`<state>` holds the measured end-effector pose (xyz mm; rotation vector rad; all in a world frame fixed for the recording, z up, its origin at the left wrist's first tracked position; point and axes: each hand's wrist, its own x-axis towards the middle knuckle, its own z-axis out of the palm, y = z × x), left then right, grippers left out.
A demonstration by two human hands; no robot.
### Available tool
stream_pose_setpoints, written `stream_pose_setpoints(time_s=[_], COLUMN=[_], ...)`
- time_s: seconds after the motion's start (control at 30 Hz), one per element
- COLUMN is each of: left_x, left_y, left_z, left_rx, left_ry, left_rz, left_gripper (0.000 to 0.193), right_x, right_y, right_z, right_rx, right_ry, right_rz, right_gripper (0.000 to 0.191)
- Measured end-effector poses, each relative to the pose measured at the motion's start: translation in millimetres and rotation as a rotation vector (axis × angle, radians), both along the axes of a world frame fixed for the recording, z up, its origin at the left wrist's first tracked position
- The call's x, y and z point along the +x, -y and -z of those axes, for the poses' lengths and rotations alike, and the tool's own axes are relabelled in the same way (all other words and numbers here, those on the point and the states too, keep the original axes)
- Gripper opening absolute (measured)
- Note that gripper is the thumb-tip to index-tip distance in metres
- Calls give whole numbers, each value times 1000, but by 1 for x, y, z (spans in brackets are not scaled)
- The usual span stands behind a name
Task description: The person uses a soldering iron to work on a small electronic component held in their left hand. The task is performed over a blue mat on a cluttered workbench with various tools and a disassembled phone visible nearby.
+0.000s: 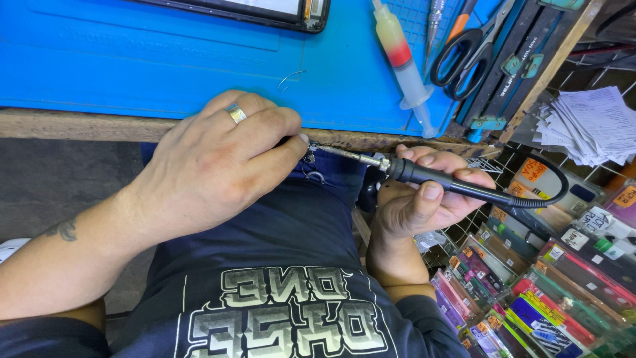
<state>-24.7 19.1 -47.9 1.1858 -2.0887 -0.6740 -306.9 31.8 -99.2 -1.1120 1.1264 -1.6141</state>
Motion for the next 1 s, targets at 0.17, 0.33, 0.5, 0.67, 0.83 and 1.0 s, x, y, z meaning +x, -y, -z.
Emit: stream_pose_setpoints(time_s=[0.17,0.33,0.5,0.67,0.83,1.0], left_x=[0,1,0,0,0,0], left_y=[-2,-2,0,1,2,2], left_z=[2,1,1,-1,-1,-1], left_rx=[-2,4,0,-15,-13,-39], left_ry=[-3,0,0,-3,-2,-10], left_rz=[2,4,7,6,14,3], left_gripper=[21,22,22,22,22,21], right_x=[0,0,0,0,0,0], right_y=[0,-1,0,0,0,1], right_z=[0,-1,-1,0,0,-1], right_rx=[-2,2,7,-6,-5,-3], right_ry=[2,15,15,3,2,-8], right_rz=[1,-1,-5,2,-3,-3], right_gripper=[48,49,48,47,47,48])
